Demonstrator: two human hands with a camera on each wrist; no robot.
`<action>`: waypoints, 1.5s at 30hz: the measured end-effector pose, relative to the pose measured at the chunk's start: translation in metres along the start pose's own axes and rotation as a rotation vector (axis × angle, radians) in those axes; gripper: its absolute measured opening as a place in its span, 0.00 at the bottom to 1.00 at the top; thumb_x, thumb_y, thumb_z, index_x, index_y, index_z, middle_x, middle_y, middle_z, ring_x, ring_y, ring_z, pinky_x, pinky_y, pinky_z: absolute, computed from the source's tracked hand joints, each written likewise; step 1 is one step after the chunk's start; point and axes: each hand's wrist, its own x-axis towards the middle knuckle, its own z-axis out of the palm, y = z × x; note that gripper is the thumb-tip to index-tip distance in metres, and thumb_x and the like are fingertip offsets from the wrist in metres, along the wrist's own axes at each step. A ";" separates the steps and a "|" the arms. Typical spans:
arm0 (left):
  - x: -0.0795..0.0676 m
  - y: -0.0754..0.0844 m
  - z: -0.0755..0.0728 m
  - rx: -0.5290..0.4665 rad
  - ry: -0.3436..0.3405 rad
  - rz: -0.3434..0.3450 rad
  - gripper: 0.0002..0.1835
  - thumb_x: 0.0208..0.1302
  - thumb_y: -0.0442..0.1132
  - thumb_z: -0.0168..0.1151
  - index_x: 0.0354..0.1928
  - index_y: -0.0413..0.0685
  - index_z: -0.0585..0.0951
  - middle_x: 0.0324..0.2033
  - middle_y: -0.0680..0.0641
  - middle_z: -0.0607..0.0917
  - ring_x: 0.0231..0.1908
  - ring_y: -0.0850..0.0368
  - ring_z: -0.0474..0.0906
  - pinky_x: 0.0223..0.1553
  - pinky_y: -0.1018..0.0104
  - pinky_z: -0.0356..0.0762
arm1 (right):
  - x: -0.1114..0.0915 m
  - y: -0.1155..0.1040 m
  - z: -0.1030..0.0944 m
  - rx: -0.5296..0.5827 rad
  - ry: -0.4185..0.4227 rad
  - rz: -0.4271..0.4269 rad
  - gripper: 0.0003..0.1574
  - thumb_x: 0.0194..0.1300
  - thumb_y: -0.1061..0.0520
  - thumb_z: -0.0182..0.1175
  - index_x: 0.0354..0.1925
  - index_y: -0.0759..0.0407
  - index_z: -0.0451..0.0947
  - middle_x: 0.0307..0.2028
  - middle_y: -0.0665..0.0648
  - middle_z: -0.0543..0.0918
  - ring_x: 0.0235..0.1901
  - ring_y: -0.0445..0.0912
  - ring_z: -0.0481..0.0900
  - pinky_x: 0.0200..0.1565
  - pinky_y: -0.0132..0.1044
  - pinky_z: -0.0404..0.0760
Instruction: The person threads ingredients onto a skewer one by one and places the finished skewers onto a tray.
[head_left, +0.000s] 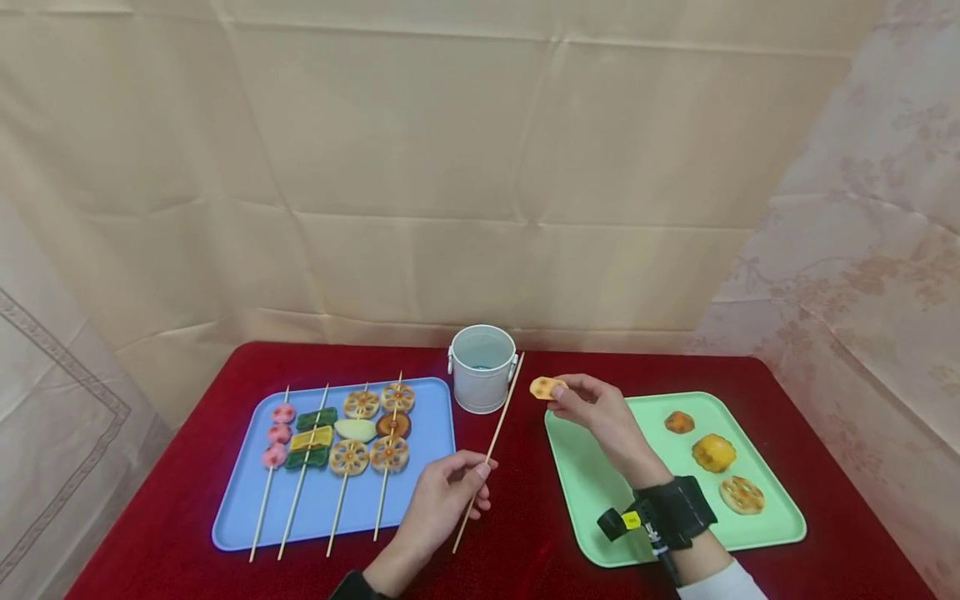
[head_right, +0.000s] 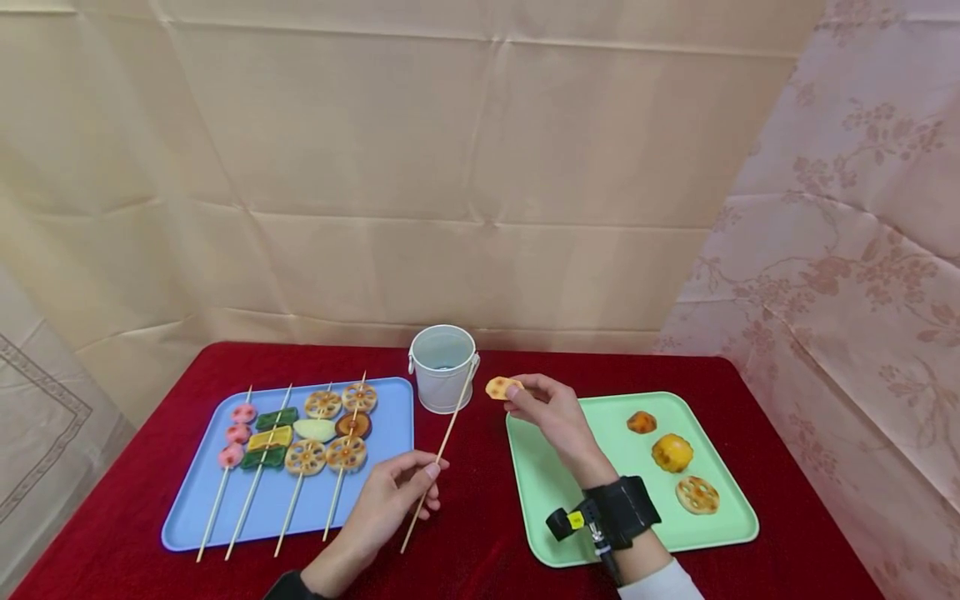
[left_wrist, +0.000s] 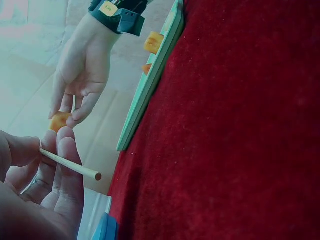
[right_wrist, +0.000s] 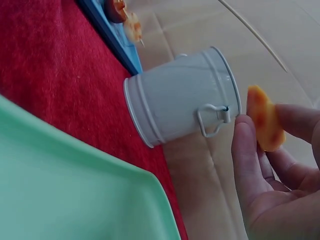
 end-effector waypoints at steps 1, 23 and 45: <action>0.000 0.000 0.000 0.002 0.000 -0.001 0.19 0.70 0.42 0.56 0.48 0.30 0.80 0.23 0.45 0.80 0.24 0.55 0.81 0.24 0.66 0.81 | 0.000 0.000 0.001 0.010 0.003 0.002 0.34 0.60 0.44 0.65 0.56 0.65 0.73 0.47 0.66 0.80 0.48 0.65 0.78 0.46 0.37 0.80; -0.002 -0.003 0.002 -0.011 -0.002 -0.017 0.18 0.69 0.41 0.57 0.47 0.30 0.81 0.23 0.45 0.80 0.23 0.56 0.80 0.24 0.66 0.80 | 0.002 -0.001 0.010 0.151 -0.008 -0.037 0.28 0.63 0.53 0.64 0.55 0.66 0.70 0.48 0.67 0.76 0.41 0.51 0.82 0.46 0.39 0.80; -0.005 -0.009 0.006 0.001 -0.046 0.029 0.16 0.69 0.41 0.57 0.45 0.32 0.82 0.22 0.41 0.80 0.19 0.60 0.77 0.21 0.69 0.79 | 0.016 -0.024 0.015 0.283 0.166 0.040 0.29 0.63 0.49 0.63 0.52 0.69 0.70 0.45 0.63 0.81 0.40 0.48 0.85 0.44 0.35 0.80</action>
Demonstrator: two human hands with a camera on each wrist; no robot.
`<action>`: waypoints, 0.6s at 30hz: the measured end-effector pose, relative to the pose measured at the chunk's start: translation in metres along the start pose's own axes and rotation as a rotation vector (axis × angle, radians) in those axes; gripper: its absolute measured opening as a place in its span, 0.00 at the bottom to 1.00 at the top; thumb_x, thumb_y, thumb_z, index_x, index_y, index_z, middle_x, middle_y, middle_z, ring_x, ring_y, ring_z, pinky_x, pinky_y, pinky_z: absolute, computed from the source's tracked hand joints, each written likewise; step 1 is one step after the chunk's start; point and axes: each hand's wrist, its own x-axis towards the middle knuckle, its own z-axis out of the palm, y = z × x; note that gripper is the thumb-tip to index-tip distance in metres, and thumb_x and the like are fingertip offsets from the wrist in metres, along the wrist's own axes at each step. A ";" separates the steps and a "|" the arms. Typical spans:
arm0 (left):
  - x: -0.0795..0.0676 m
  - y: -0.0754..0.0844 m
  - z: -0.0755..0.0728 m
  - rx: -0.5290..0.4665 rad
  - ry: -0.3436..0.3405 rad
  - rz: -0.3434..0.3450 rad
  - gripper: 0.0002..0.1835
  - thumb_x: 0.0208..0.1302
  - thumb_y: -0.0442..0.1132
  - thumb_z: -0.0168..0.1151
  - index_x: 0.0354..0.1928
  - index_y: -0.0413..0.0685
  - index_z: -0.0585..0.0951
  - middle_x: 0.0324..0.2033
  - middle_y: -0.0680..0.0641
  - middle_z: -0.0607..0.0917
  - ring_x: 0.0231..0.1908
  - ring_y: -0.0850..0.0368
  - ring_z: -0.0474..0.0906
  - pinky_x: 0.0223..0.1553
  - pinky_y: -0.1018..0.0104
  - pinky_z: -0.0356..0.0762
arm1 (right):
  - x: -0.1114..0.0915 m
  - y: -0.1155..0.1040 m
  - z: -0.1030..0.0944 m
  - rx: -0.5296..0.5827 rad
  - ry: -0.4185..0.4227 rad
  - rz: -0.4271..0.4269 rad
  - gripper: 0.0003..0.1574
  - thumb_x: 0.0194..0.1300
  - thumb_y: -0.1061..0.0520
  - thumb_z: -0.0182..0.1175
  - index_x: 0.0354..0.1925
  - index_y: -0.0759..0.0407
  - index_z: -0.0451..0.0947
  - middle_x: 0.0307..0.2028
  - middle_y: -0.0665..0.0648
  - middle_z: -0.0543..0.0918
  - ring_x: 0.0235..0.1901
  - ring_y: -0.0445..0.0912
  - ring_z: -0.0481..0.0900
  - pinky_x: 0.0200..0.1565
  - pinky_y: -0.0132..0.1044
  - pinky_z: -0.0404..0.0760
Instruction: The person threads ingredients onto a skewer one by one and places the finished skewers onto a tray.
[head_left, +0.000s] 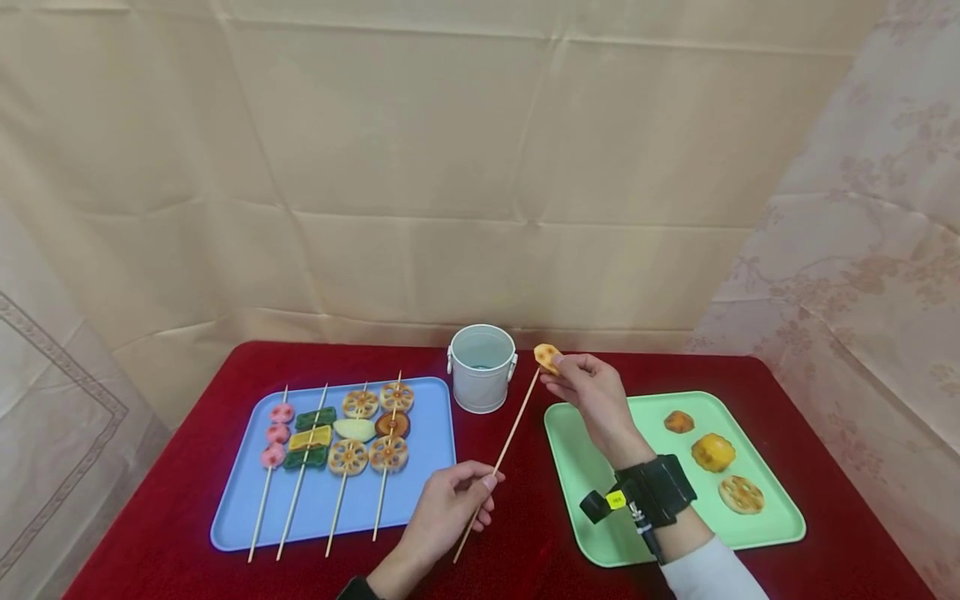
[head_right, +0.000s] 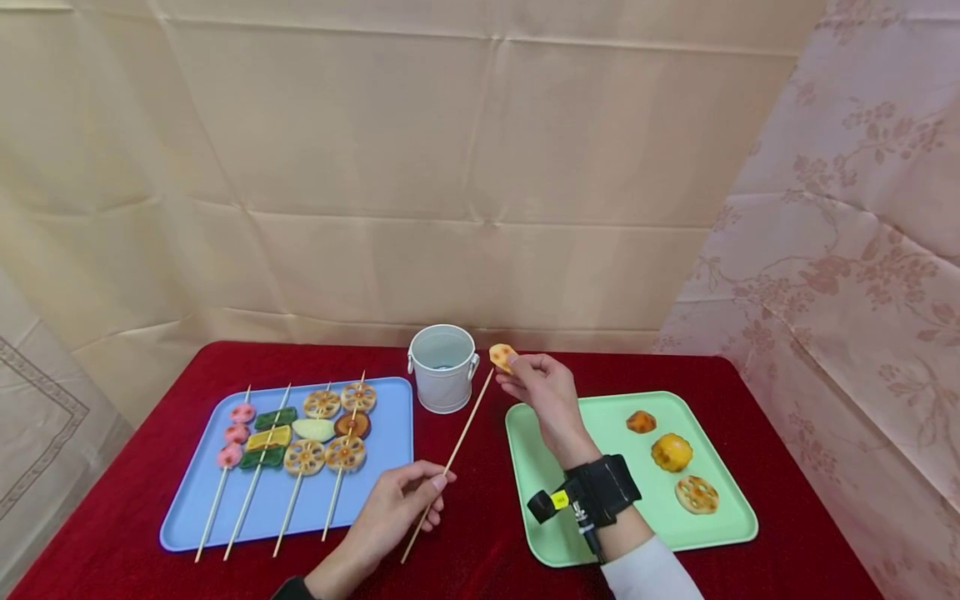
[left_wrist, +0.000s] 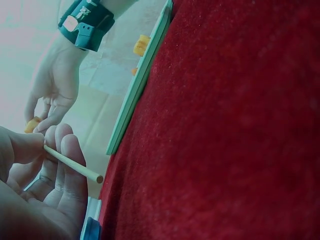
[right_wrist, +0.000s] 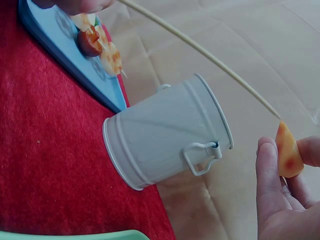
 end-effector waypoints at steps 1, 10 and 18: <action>0.000 0.000 0.000 0.001 -0.003 0.002 0.16 0.69 0.41 0.57 0.45 0.32 0.82 0.22 0.41 0.80 0.19 0.60 0.77 0.21 0.69 0.79 | 0.000 0.000 0.000 0.008 -0.005 0.002 0.29 0.63 0.49 0.63 0.52 0.69 0.70 0.45 0.63 0.81 0.40 0.48 0.85 0.44 0.35 0.80; 0.000 0.000 0.001 -0.001 -0.018 -0.002 0.15 0.69 0.40 0.57 0.44 0.32 0.82 0.21 0.43 0.80 0.19 0.60 0.76 0.21 0.70 0.78 | -0.001 0.000 0.004 0.011 -0.025 0.006 0.30 0.62 0.48 0.64 0.51 0.68 0.71 0.43 0.61 0.82 0.39 0.48 0.85 0.44 0.35 0.80; 0.000 0.000 0.000 0.001 -0.013 -0.012 0.15 0.69 0.41 0.57 0.45 0.33 0.83 0.21 0.44 0.80 0.18 0.60 0.76 0.21 0.70 0.78 | -0.002 0.001 0.006 -0.023 -0.029 -0.045 0.31 0.59 0.47 0.66 0.51 0.68 0.70 0.45 0.63 0.79 0.40 0.49 0.84 0.46 0.39 0.80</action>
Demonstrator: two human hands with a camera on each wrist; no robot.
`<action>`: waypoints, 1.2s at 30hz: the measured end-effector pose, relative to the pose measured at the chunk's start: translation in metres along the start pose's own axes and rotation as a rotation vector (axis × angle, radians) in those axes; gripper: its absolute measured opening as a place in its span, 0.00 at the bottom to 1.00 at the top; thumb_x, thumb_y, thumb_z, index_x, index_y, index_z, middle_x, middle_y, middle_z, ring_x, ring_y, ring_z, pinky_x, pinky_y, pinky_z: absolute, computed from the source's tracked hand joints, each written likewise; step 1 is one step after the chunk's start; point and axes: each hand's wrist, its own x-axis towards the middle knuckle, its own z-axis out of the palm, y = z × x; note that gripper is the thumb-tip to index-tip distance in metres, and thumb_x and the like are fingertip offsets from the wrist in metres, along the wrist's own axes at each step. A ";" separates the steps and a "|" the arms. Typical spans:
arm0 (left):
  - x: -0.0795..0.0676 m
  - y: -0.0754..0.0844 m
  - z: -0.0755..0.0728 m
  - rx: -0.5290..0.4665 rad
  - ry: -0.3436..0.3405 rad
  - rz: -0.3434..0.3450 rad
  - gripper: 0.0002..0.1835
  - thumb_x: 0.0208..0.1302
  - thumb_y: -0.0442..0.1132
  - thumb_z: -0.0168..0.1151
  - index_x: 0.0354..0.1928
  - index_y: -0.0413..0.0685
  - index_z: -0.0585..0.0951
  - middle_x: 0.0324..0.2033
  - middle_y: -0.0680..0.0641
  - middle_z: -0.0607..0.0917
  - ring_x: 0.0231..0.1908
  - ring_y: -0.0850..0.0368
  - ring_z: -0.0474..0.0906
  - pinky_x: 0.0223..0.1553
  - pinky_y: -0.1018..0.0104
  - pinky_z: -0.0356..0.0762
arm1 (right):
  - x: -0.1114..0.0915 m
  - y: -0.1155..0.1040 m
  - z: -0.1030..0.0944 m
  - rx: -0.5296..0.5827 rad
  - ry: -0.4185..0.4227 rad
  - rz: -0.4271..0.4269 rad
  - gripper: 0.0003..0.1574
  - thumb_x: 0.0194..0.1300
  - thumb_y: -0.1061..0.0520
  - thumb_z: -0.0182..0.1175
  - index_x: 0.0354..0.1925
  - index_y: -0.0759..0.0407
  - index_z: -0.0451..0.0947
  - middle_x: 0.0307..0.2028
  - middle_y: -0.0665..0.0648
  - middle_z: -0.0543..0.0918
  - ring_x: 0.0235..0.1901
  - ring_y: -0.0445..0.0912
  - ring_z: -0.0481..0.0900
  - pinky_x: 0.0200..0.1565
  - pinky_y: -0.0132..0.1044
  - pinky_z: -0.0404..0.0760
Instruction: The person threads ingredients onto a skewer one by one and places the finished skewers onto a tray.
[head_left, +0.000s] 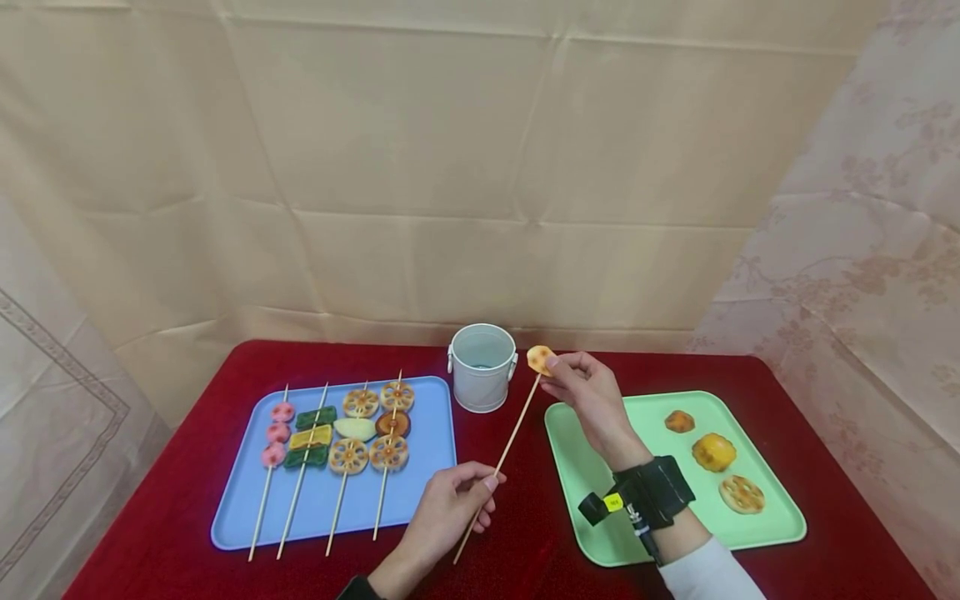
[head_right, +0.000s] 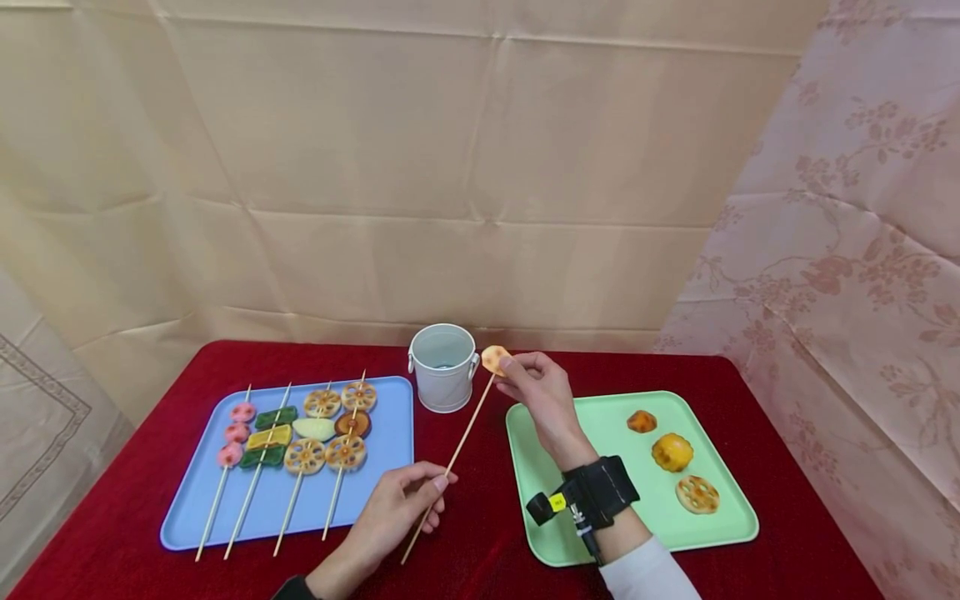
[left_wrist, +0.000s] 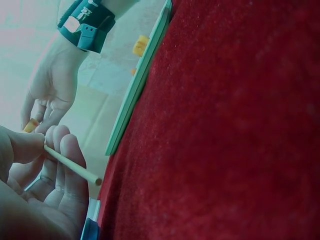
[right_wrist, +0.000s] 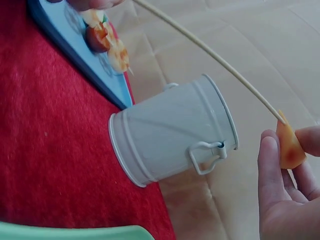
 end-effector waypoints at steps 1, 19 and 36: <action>0.000 0.000 0.000 -0.003 0.002 -0.003 0.15 0.69 0.41 0.56 0.45 0.34 0.83 0.22 0.44 0.80 0.18 0.61 0.75 0.21 0.70 0.78 | 0.000 0.000 0.000 -0.015 -0.005 -0.013 0.32 0.60 0.47 0.66 0.52 0.68 0.70 0.46 0.63 0.79 0.40 0.49 0.84 0.46 0.39 0.80; 0.002 0.008 0.014 -0.142 0.161 -0.125 0.18 0.70 0.44 0.55 0.46 0.33 0.82 0.18 0.54 0.69 0.14 0.66 0.59 0.15 0.75 0.57 | -0.004 0.003 0.005 -0.024 -0.004 -0.066 0.34 0.62 0.45 0.63 0.57 0.68 0.74 0.46 0.63 0.80 0.40 0.48 0.84 0.45 0.37 0.80; 0.004 0.006 0.022 -0.008 0.273 -0.112 0.13 0.67 0.40 0.58 0.37 0.38 0.87 0.19 0.53 0.74 0.20 0.65 0.66 0.22 0.74 0.63 | -0.008 0.007 0.004 -0.058 0.051 -0.043 0.34 0.59 0.42 0.65 0.54 0.66 0.78 0.40 0.61 0.85 0.38 0.48 0.85 0.43 0.35 0.80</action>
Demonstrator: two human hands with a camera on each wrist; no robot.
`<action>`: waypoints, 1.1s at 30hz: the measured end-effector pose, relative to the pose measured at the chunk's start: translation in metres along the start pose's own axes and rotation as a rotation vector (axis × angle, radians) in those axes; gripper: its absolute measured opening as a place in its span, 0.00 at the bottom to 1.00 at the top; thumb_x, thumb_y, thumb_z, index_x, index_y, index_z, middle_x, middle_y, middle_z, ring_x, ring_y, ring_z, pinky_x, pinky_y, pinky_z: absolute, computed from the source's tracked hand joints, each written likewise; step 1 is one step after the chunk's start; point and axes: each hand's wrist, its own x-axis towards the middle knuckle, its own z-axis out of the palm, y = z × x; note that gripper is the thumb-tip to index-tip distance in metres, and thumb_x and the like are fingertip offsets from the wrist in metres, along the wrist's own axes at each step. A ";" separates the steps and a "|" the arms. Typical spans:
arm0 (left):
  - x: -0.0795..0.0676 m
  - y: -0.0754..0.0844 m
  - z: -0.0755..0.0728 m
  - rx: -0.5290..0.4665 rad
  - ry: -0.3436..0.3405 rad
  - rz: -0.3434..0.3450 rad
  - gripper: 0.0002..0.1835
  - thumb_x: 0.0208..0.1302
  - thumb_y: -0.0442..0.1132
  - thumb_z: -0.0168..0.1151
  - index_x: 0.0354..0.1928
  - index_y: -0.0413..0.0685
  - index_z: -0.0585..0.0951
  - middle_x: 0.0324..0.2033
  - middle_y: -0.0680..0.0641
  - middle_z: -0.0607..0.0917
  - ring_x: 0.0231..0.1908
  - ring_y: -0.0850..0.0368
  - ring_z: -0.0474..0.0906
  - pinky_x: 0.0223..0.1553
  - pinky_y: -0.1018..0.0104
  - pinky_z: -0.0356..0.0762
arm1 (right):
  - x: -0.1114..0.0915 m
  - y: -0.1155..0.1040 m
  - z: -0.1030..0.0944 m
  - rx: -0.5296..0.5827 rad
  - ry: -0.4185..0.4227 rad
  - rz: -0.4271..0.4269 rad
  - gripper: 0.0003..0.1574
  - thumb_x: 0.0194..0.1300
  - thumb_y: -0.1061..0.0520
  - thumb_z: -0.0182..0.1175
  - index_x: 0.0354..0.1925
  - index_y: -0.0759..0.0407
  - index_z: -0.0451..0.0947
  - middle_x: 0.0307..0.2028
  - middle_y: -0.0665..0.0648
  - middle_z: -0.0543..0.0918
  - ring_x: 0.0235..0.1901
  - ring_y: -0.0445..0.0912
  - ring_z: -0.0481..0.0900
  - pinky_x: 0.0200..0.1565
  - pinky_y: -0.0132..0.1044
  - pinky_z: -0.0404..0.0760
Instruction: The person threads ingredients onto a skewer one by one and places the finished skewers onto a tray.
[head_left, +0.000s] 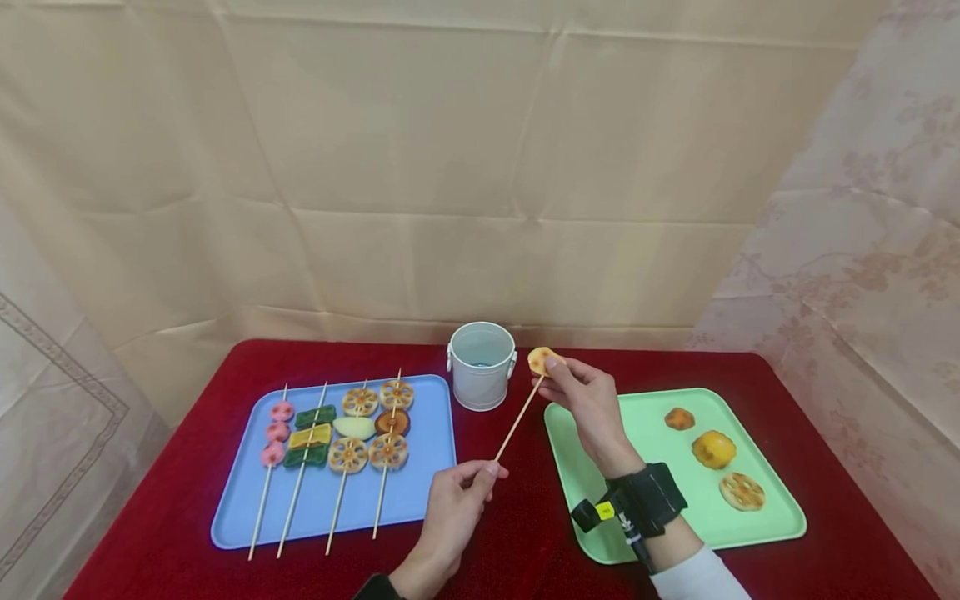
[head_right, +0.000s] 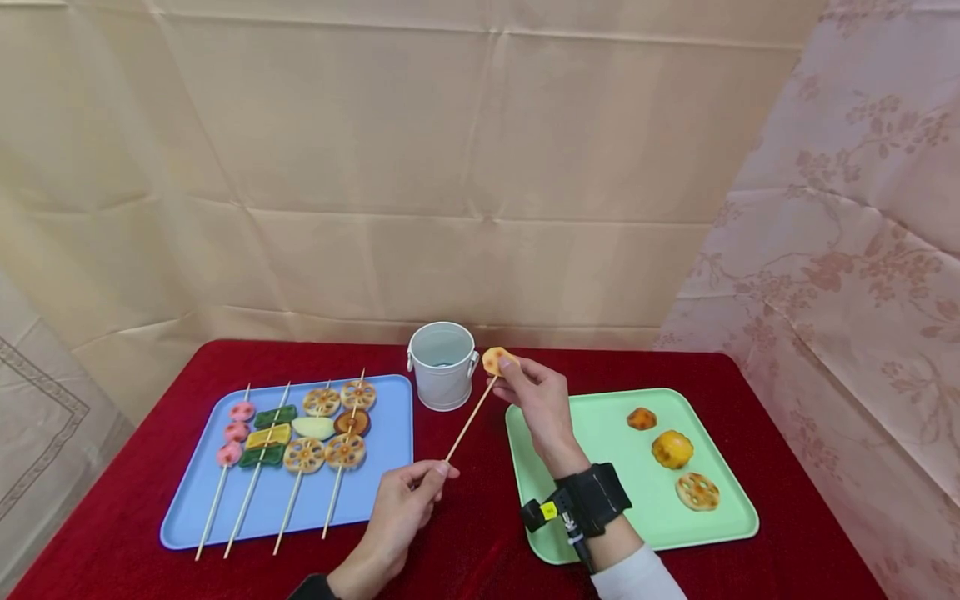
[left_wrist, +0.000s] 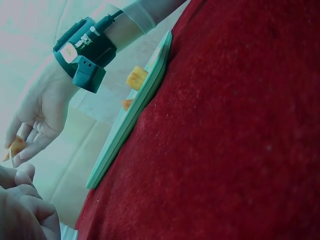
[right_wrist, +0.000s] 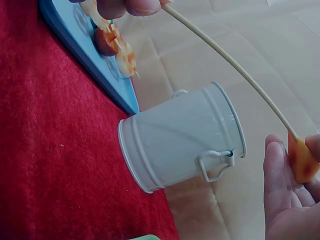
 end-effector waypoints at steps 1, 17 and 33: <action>0.000 0.000 0.000 0.002 0.001 -0.004 0.13 0.67 0.41 0.58 0.37 0.38 0.87 0.20 0.52 0.75 0.21 0.64 0.67 0.23 0.74 0.65 | 0.000 0.000 0.000 -0.005 0.001 0.001 0.34 0.59 0.42 0.65 0.54 0.66 0.78 0.40 0.61 0.85 0.38 0.48 0.85 0.43 0.35 0.80; 0.002 -0.003 0.004 -0.119 0.036 -0.066 0.12 0.64 0.36 0.61 0.43 0.34 0.86 0.21 0.49 0.80 0.23 0.64 0.70 0.24 0.75 0.67 | -0.005 0.007 -0.001 -0.040 0.043 -0.025 0.32 0.60 0.42 0.64 0.52 0.65 0.80 0.41 0.62 0.85 0.36 0.47 0.85 0.42 0.35 0.81; 0.001 0.003 0.007 -0.128 -0.059 -0.041 0.15 0.65 0.41 0.61 0.43 0.33 0.84 0.24 0.47 0.84 0.18 0.66 0.65 0.19 0.76 0.62 | 0.006 0.002 0.006 -0.027 -0.055 -0.068 0.35 0.63 0.37 0.59 0.51 0.66 0.76 0.36 0.59 0.84 0.35 0.46 0.82 0.41 0.33 0.81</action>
